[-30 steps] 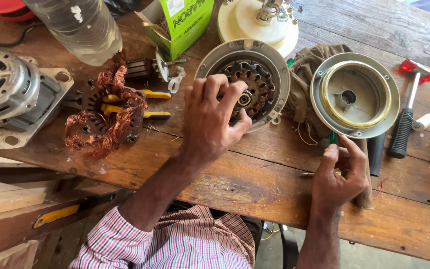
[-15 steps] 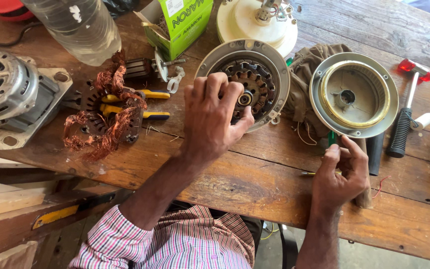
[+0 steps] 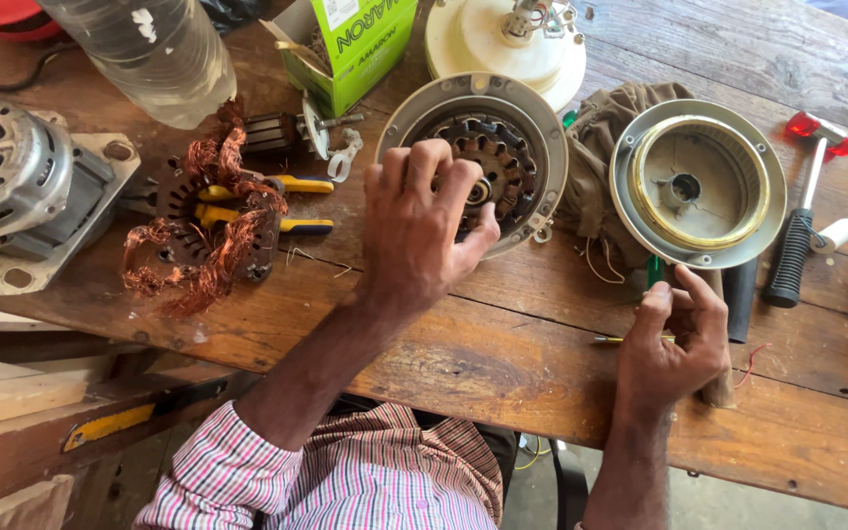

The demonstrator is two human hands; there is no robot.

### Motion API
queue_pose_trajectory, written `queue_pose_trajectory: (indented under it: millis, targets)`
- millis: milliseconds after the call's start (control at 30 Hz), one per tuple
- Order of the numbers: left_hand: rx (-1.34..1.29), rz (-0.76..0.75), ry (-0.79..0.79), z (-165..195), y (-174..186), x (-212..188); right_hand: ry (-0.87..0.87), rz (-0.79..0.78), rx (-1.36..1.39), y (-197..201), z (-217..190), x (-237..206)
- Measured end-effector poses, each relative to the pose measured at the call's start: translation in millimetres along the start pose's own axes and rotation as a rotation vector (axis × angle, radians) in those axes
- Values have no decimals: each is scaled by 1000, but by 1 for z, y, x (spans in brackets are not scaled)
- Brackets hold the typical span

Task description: The person works on a ceiling fan motor at a wooden workbench, using a screwdriver to loosen and remove screws from the fan's central hub and wiring, handling small nuts and wires by hand. They then flip the fan housing over, unscrew its side fasteners, and lift off the cover to expose the internal rotor and windings.

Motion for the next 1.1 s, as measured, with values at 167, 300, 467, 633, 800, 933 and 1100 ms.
queue_pose_trajectory:
  millis: [167, 300, 467, 633, 800, 933, 1100]
  targets:
    - [-5, 4, 7, -4, 1, -3, -9, 6, -1, 1, 2, 0]
    - [-91, 138, 20, -5, 15, -3, -6, 5, 8, 1, 3, 0]
    - [-662, 58, 400, -23, 15, -24, 34, 10, -18, 3, 3, -1]
    - [-1000, -223, 658, -4, -1, -51, 156, -57, -99, -6, -8, -2]
    - [-1173, -456, 761, 46, -36, -58, 167, -120, -152, -18, -14, -2]
    - [-1420, -536, 832, 73, -61, -51, 145, -88, -153, -14, -15, 0]
    - [-1219, -471, 1150, 71, -84, -47, 130, -37, -140, -5, -15, 7]
Point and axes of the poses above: each hand's wrist, its own x-axis towards the middle knuckle, its own y-axis out of the back of the hand, z = x × y, the point moved 9 cm from there along x, towards the middle knuckle, and after that the axes turned 13 degrees about z, right-handed, at the moved point
